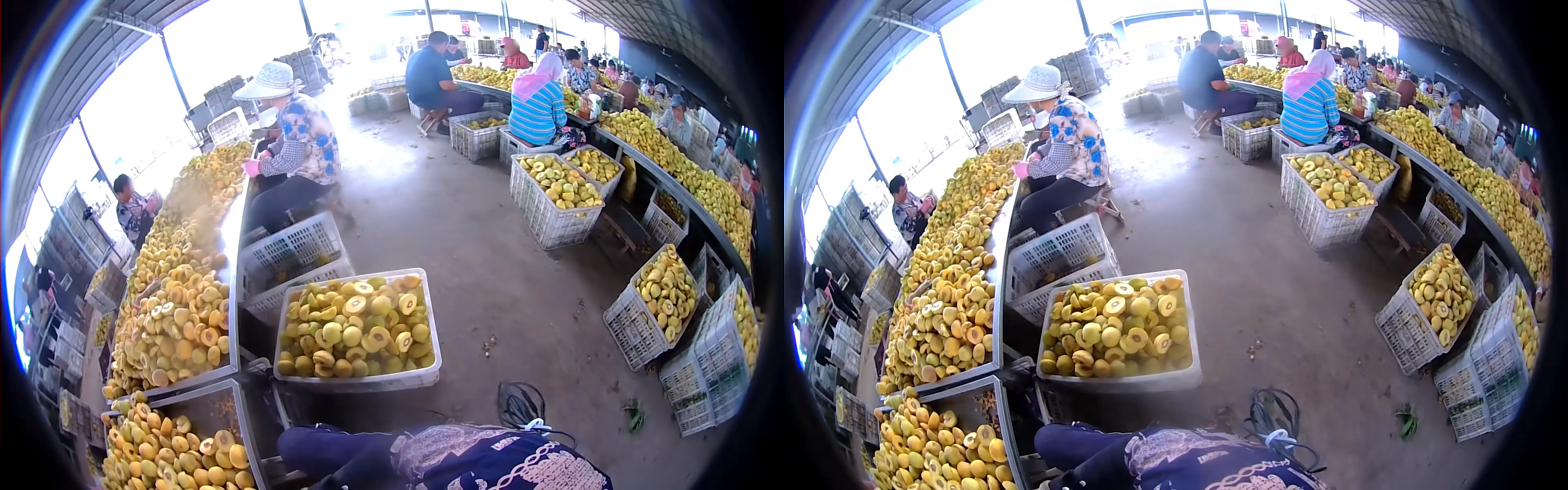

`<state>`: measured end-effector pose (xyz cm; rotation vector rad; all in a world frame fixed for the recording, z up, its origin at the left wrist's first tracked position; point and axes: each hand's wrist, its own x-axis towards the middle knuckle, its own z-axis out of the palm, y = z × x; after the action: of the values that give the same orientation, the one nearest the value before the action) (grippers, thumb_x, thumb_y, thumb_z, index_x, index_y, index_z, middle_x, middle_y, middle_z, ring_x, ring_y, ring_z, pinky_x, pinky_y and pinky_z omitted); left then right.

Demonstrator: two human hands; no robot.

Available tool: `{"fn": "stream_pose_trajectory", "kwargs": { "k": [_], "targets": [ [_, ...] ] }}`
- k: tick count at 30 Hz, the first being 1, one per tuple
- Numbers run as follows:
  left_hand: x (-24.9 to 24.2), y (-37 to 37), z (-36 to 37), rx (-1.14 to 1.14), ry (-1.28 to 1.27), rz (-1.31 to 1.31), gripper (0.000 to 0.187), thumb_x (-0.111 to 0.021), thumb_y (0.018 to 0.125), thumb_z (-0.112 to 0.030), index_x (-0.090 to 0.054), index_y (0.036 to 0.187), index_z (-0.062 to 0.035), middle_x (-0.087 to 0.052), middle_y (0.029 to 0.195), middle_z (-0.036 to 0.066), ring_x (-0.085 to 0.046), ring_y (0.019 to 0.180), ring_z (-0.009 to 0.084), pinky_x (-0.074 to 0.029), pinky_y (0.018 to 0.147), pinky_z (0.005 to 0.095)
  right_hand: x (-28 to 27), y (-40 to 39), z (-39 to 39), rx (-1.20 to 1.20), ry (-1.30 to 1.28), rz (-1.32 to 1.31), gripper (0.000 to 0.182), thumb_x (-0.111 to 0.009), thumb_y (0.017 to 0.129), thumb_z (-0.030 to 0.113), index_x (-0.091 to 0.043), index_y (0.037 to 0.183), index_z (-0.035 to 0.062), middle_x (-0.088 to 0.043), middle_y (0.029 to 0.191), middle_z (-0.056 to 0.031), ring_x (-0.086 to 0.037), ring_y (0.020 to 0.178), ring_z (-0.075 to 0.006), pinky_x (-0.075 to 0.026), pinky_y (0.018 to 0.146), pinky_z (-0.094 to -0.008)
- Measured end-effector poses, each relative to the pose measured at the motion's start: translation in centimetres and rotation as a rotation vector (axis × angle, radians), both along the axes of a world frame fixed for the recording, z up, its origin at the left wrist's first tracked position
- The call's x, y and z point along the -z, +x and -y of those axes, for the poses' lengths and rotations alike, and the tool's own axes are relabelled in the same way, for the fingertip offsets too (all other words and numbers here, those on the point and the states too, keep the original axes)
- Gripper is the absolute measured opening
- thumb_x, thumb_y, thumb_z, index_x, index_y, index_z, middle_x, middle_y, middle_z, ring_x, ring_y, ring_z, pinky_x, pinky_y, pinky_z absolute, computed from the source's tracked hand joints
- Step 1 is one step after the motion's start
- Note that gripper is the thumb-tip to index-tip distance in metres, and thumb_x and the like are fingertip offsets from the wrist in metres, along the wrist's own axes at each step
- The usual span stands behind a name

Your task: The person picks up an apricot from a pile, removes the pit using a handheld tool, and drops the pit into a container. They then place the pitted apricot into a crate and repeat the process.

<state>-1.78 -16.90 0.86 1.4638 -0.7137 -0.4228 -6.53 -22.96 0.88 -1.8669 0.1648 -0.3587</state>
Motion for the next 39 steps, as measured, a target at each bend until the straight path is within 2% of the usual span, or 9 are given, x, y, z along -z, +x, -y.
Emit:
{"fn": "stream_pose_trajectory", "kwargs": {
  "k": [7, 9, 10, 11, 13, 22, 28, 35, 39],
  "targets": [
    [1.6, 4.7, -10.2, -0.119, -0.112, 0.038, 0.026, -0.065, 0.083, -0.011, -0.062, 0.106, 0.0007, -0.064, 0.098, 0.013, -0.063, 0.076, 0.026, -0.056, 0.069, 0.0353, 0.2, -0.3, 1.2, -0.073, -0.364, 0.042, 0.024, -0.051, 0.092, 0.027, -0.066, 0.095, 0.0086, -0.065, 0.084, -0.0147, -0.064, 0.077, -0.0286, -0.053, 0.071, -0.0399],
    [-0.8, 3.2, -12.8, -0.264, -0.015, 0.168, 0.037, -0.065, 0.083, -0.006, -0.06, 0.118, 0.0035, -0.067, 0.105, 0.011, -0.063, 0.092, 0.0241, -0.051, 0.081, 0.0315, 1.6, 2.3, 0.0, -0.043, -0.11, -0.048, 0.021, -0.054, 0.091, 0.024, -0.065, 0.093, 0.0061, -0.067, 0.079, -0.0125, -0.064, 0.071, -0.0296, -0.052, 0.065, -0.0394],
    [-3.1, 2.0, -13.0, -0.5, 0.385, 0.796, 0.034, -0.066, 0.081, -0.002, -0.061, 0.115, 0.003, -0.067, 0.105, 0.011, -0.063, 0.093, 0.0262, -0.051, 0.082, 0.0335, -0.1, 2.0, -0.7, -0.053, 0.025, -0.046, 0.017, -0.06, 0.09, 0.022, -0.064, 0.09, 0.0054, -0.069, 0.076, -0.0085, -0.064, 0.068, -0.0254, -0.051, 0.063, -0.0365],
    [-4.2, 1.2, -13.4, -0.594, 0.481, 0.766, 0.027, -0.062, 0.089, -0.012, -0.061, 0.112, 0.0023, -0.066, 0.106, 0.013, -0.062, 0.097, 0.0279, -0.05, 0.086, 0.0378, -2.7, 0.9, -2.3, -0.046, 0.025, -0.253, 0.017, -0.064, 0.089, 0.023, -0.065, 0.092, 0.006, -0.068, 0.078, -0.0072, -0.063, 0.067, -0.0224, -0.05, 0.063, -0.0343],
    [-2.7, 2.6, -14.0, -0.429, -0.596, -0.712, 0.033, -0.056, 0.093, -0.023, -0.059, 0.114, 0.0025, -0.065, 0.109, 0.015, -0.061, 0.101, 0.0313, -0.05, 0.09, 0.0438, -1.3, 1.0, -5.8, -0.217, 0.179, -0.187, 0.022, -0.065, 0.088, 0.026, -0.063, 0.097, 0.0066, -0.068, 0.084, -0.0128, -0.064, 0.074, -0.0259, -0.05, 0.068, -0.0364],
    [-2.7, 2.4, -14.0, -0.48, -0.598, -0.55, 0.048, -0.048, 0.098, -0.033, -0.051, 0.124, 0.0064, -0.06, 0.116, 0.023, -0.061, 0.097, 0.0345, -0.05, 0.087, 0.0441, -2.8, 1.8, -8.4, -0.274, -0.044, -0.032, 0.029, -0.065, 0.084, 0.016, -0.059, 0.11, 0.0057, -0.067, 0.089, -0.0125, -0.066, 0.077, -0.0259, -0.052, 0.072, -0.0352],
    [-2.7, 2.8, -15.3, -0.419, -0.505, -0.521, 0.049, -0.046, 0.098, -0.033, -0.051, 0.126, 0.007, -0.059, 0.119, 0.026, -0.059, 0.105, 0.0356, -0.048, 0.094, 0.0442, -3.3, 2.2, -8.1, -0.357, 0.821, -0.491, 0.023, -0.068, 0.085, 0.012, -0.059, 0.104, 0.0037, -0.065, 0.085, -0.0004, -0.06, 0.074, -0.0094, -0.05, 0.068, -0.0257],
    [-2.4, 3.7, -17.1, -0.343, -0.698, -0.828, 0.054, -0.043, 0.097, -0.036, -0.049, 0.13, 0.0058, -0.054, 0.128, 0.027, -0.056, 0.113, 0.0389, -0.045, 0.099, 0.0482, -3.2, 2.2, -8.1, -0.272, 0.342, -0.248, 0.016, -0.065, 0.088, 0.02, -0.06, 0.096, 0.0072, -0.066, 0.077, -0.0061, -0.064, 0.071, -0.0173, -0.051, 0.069, -0.0302],
    [-2.6, 3.0, -16.5, -0.386, -0.614, -0.659, 0.052, -0.043, 0.098, -0.034, -0.046, 0.133, 0.0045, -0.055, 0.127, 0.025, -0.059, 0.108, 0.0366, -0.051, 0.092, 0.0458, -2.7, 1.2, -9.2, -0.36, -0.058, -0.101, 0.032, -0.067, 0.084, 0.027, -0.056, 0.103, 0.0037, -0.064, 0.08, -0.0202, -0.064, 0.076, -0.0376, -0.05, 0.068, -0.0449]
  ]
}}
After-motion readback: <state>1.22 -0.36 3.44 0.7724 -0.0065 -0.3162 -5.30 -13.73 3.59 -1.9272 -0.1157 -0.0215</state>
